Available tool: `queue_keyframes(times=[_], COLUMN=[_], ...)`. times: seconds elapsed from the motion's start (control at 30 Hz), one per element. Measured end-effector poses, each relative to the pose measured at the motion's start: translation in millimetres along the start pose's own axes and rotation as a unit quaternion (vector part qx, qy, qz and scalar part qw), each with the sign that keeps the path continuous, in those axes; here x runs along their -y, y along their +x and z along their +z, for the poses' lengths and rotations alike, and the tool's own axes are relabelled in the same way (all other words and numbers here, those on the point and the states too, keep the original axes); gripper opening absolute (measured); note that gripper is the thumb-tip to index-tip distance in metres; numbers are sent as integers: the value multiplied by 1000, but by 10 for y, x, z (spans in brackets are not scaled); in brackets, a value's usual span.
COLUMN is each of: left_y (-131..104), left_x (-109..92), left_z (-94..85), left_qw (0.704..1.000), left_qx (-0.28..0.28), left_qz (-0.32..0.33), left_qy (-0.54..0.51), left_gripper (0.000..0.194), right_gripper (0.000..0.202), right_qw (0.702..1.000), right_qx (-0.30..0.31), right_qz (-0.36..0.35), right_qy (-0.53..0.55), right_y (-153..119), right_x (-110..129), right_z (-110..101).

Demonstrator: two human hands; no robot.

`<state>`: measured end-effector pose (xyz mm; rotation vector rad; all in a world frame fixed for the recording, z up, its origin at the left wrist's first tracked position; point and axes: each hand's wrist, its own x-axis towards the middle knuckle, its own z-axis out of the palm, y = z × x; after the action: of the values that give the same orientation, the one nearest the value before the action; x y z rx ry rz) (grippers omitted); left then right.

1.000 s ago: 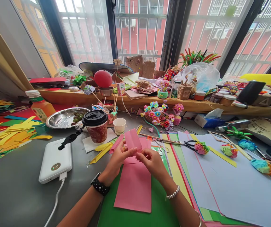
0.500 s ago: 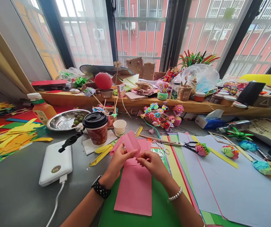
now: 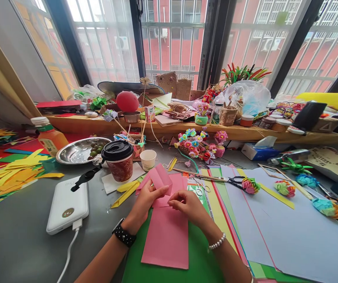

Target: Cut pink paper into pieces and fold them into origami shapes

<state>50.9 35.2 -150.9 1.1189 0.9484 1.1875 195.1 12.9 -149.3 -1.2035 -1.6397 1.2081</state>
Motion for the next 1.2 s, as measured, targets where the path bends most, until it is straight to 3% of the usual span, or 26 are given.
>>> queue_keyframes(times=[0.27, 0.43, 0.57, 0.73, 0.9, 1.2], left_y=[-12, -44, -64, -49, -13, -26], left_x=[2, 42, 58, 41, 36, 34], left_z=[45, 60, 53, 70, 73, 76], left_qw=[995, 982, 971, 975, 991, 992], left_qx=[90, 175, 200, 190, 108, 104], left_qz=[-32, -8, 5, -11, -69, -67], left_qy=[-4, 74, 132, 118, 41, 28], left_gripper=[44, 41, 38, 35, 30, 31], right_gripper=[33, 28, 24, 21, 20, 19], right_qw=[981, 975, 974, 977, 982, 948], right_qx=[-167, -194, -210, -201, -179, -247], right_qz=[2, -37, -47, -47, -53, -138], right_qy=[94, 105, 70, 58, 18, -142], right_y=[48, 27, 18, 14, 3, -30], right_x=[-92, -56, -47, -53, -49, -35], right_z=[-111, -127, -119, -114, -95, -56])
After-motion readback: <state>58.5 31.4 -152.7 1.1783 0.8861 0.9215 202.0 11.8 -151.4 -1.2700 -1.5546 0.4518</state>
